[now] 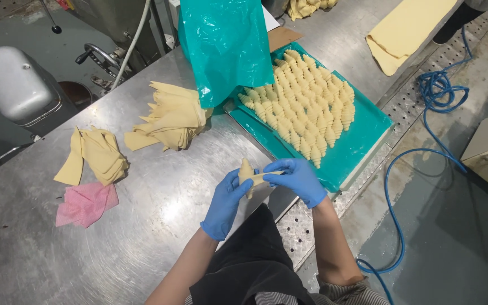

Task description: Rolling individual triangular pieces of dough into croissant shapes and placing them onto a storage tray.

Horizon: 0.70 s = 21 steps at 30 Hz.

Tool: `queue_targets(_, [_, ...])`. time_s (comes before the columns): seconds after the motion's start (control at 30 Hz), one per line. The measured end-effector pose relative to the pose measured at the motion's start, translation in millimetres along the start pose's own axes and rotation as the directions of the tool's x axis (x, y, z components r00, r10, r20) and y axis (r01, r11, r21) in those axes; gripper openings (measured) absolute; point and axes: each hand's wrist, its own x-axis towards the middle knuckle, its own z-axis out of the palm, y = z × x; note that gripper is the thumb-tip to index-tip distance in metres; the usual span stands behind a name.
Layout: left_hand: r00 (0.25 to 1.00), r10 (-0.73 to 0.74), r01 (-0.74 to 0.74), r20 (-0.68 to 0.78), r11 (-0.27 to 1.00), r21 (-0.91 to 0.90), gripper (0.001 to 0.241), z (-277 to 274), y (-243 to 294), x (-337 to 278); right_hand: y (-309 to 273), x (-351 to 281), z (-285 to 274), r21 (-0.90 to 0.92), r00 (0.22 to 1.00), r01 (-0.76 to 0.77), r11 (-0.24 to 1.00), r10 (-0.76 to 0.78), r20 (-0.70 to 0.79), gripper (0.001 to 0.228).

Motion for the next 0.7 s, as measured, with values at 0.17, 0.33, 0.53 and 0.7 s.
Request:
queue_targets(0.17, [1.000, -0.001, 0.001, 0.005, 0.998, 0.068, 0.054, 3, -7, 5, 18, 0, -3, 0.074, 0.999, 0.025, 0.997, -0.022, -0.033, 0.029])
queue_targets(0.33, [0.999, -0.006, 0.005, 0.052, 1.000, 0.021, 0.051, 4, -24, 17, 21, 0, -7, 0.102, 0.998, 0.052, 0.993, -0.048, -0.043, 0.029])
queue_targets(0.53, [0.999, -0.014, 0.013, 0.029, 1.000, 0.025, 0.053, 3, -32, 26, 27, -2, -16, 0.221, 0.998, 0.045, 0.974, -0.037, -0.041, 0.026])
queue_targets(0.7, [0.996, -0.055, 0.062, 0.071, 0.992, -0.109, 0.053, 12, -34, 35, 40, 2, -29, 0.191, 0.988, 0.155, 0.969, -0.153, -0.028, 0.021])
